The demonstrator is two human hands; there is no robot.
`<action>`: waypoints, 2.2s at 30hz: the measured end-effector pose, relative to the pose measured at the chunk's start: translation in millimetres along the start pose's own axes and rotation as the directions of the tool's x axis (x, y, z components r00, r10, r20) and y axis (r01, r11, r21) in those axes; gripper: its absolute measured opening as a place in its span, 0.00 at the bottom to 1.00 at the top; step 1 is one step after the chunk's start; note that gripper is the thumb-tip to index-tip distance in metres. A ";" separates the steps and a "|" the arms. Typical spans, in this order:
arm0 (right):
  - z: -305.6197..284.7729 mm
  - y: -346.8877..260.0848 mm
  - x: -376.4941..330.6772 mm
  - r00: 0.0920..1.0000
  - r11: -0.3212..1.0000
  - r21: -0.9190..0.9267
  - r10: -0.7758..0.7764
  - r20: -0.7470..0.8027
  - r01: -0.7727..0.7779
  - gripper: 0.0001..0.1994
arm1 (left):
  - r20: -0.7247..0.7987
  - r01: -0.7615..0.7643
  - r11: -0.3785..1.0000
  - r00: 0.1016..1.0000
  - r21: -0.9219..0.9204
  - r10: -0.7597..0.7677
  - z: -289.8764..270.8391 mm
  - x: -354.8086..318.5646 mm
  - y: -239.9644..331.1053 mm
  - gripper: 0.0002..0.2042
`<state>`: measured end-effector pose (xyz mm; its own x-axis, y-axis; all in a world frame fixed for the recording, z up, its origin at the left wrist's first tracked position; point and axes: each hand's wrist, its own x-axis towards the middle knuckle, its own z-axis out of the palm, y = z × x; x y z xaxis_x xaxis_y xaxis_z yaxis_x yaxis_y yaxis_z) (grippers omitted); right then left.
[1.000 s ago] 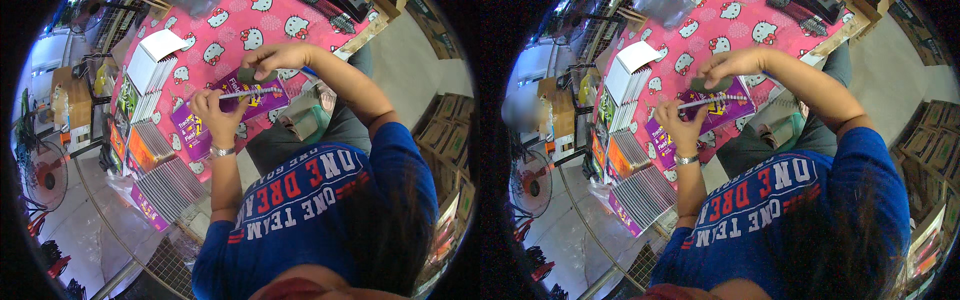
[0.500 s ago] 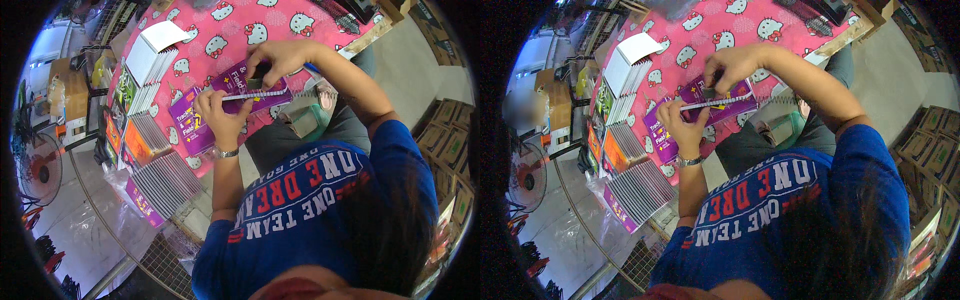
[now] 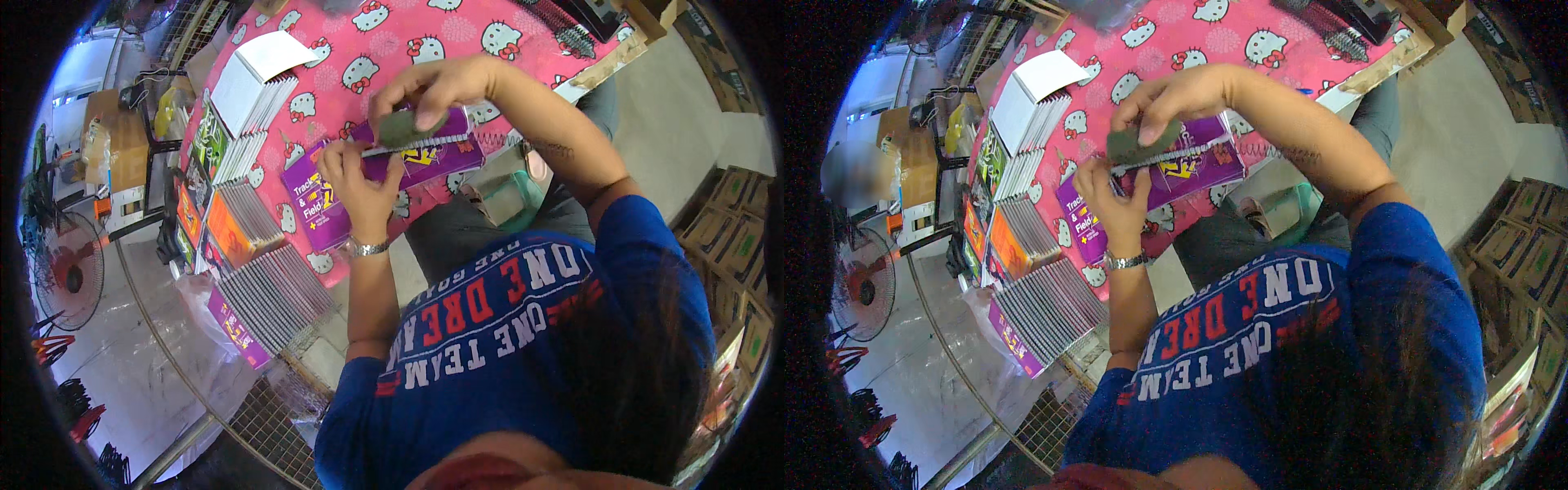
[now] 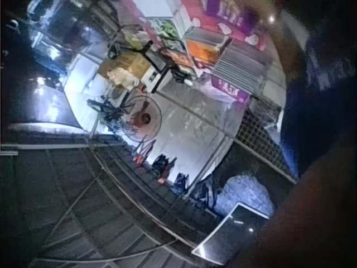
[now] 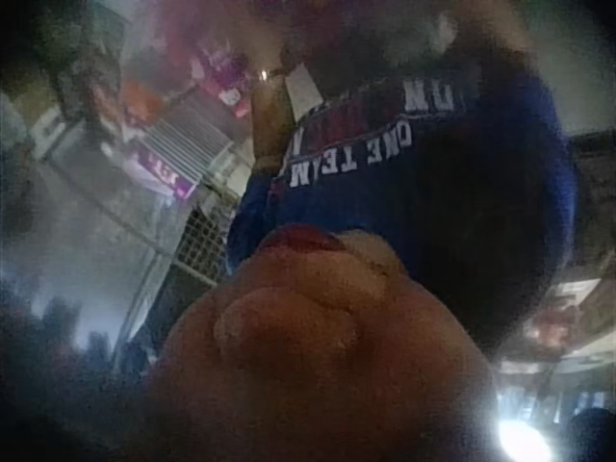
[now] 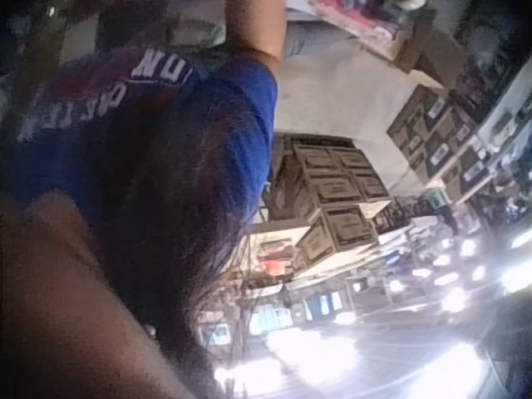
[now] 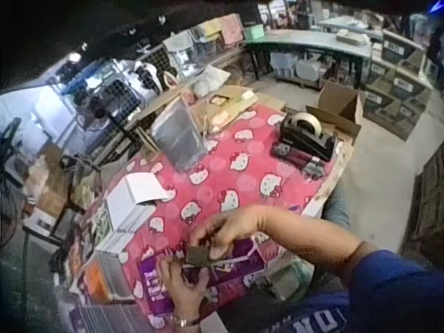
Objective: The person binds notebooks by manually threading a spiral wire through the pre-punched holes of a stack of covers and pages, then trims the excess wire using a pair of pliers.
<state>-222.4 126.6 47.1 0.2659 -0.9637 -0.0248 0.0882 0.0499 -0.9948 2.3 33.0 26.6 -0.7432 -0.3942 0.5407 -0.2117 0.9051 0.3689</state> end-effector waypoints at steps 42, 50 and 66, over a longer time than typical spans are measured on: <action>-27.8 18.3 52.4 0.971 0.906 0.359 -0.239 0.000 0.223 0.17 | 0.200 0.321 0.605 0.945 -0.728 -0.260 23.3 34.3 -42.5 0.22; -102.3 130.0 -70.7 0.584 0.350 -0.694 -0.376 -0.719 -0.629 0.37 | 0.197 0.408 0.584 0.899 -0.702 -0.391 13.8 37.0 -32.6 0.11; 91.2 60.2 -58.9 0.561 0.658 -0.731 -0.541 -0.627 -0.182 0.27 | -0.020 0.394 0.646 0.845 -0.654 -0.534 26.7 8.4 -19.4 0.09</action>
<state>-145.2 210.3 -2.4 -0.5003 -0.7321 0.4623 -0.6916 0.0167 -0.7221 -16.8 16.3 3.9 -0.5024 -0.8199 0.2744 -0.0140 0.3251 0.9456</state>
